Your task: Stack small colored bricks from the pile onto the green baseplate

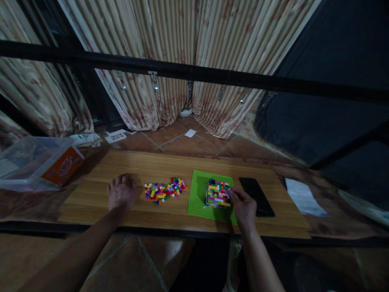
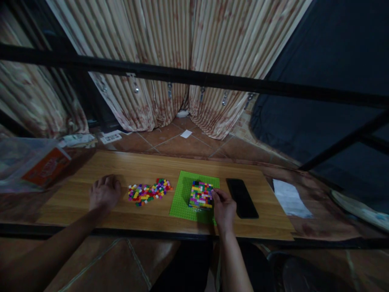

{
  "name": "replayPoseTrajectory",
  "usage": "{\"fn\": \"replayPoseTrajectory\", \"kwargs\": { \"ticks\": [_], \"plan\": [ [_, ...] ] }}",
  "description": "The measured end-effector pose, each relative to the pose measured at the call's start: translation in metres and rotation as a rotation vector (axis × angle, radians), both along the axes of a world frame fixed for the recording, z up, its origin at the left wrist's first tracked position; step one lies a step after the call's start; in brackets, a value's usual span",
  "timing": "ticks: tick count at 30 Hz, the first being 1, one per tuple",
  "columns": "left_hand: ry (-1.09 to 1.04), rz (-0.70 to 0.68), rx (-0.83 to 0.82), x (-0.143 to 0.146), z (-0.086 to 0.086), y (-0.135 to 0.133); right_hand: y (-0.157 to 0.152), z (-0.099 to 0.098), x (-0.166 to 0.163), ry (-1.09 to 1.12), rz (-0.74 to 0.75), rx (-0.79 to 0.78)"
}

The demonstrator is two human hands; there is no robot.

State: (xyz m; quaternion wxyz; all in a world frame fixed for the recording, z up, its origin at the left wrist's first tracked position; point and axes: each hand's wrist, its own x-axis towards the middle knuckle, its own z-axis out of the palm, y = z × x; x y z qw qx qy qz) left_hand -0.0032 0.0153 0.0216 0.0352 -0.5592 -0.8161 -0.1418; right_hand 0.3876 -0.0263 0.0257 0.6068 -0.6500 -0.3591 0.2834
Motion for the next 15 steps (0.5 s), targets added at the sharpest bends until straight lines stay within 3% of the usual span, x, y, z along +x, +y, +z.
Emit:
{"fn": "replayPoseTrajectory", "kwargs": {
  "ticks": [6, 15],
  "plan": [
    [0.004, -0.01, 0.009, 0.0009, 0.0008, -0.0009, 0.0034, -0.0098, 0.0016, 0.058, -0.015, 0.0],
    [-0.012, -0.014, 0.014, -0.0003, -0.0004, -0.0004, 0.0078, -0.0019, 0.0014, 0.098, -0.043, 0.011]
  ]
}}
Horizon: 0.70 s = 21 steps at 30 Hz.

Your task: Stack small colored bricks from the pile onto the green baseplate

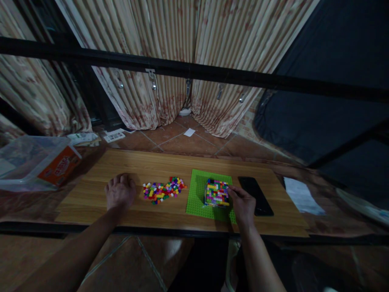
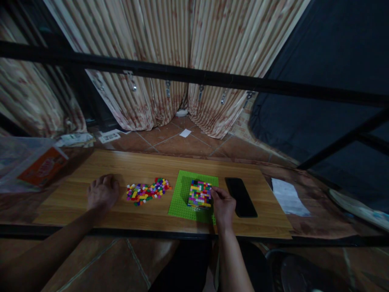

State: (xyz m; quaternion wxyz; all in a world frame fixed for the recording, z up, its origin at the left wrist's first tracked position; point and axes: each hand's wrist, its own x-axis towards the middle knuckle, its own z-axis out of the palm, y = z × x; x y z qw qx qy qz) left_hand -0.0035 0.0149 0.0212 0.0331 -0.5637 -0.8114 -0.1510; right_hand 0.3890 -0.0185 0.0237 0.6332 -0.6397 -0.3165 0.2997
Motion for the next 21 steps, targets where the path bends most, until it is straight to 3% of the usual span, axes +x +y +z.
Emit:
{"fn": "replayPoseTrajectory", "kwargs": {
  "ticks": [21],
  "plan": [
    [-0.014, 0.0, -0.048, 0.0002, 0.008, -0.0003, 0.0092, 0.0012, -0.0087, 0.219, -0.016, -0.035]
  ]
}}
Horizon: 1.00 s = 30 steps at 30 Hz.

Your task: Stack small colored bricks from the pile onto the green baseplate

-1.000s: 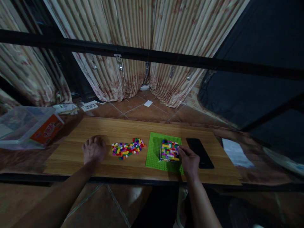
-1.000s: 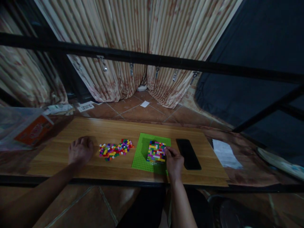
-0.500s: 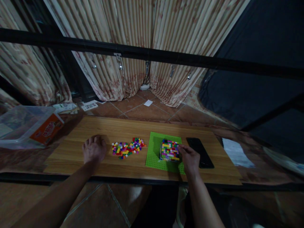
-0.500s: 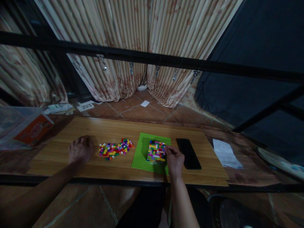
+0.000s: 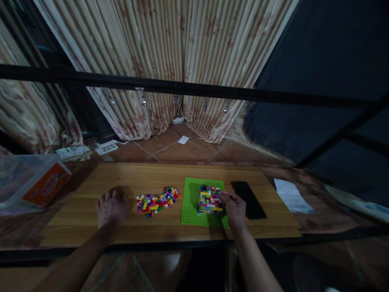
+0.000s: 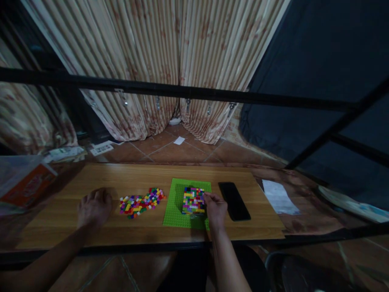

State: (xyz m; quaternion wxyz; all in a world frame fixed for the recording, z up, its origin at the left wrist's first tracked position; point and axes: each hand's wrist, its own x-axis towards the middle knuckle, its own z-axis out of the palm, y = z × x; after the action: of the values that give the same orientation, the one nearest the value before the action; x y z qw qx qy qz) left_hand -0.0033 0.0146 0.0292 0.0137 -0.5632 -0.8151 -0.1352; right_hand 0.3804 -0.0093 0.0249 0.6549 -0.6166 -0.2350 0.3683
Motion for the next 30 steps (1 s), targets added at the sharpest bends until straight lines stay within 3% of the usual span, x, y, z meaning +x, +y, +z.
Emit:
{"fn": "replayPoseTrajectory", "kwargs": {
  "ticks": [9, 15, 21, 24, 26, 30],
  "plan": [
    [0.01, 0.001, -0.04, -0.001, 0.003, 0.001, 0.007, -0.002, -0.006, -0.059, 0.015, 0.026],
    [0.011, 0.009, -0.07, 0.0, 0.01, -0.001, 0.013, -0.002, -0.01, -0.21, 0.054, 0.003],
    [0.019, 0.005, -0.071, -0.002, 0.013, 0.0, 0.0, 0.012, 0.017, -0.45, 0.132, -0.058],
    [0.026, 0.008, -0.077, -0.005, 0.01, 0.001, -0.013, 0.018, 0.052, -0.598, 0.057, -0.156],
    [0.046, 0.005, -0.068, -0.008, 0.007, 0.003, -0.019, 0.018, 0.076, -0.878, 0.019, -0.389],
    [0.103, -0.008, -0.09, -0.015, -0.002, 0.009, -0.024, 0.015, 0.103, -1.078, 0.098, -0.714]
  ]
}}
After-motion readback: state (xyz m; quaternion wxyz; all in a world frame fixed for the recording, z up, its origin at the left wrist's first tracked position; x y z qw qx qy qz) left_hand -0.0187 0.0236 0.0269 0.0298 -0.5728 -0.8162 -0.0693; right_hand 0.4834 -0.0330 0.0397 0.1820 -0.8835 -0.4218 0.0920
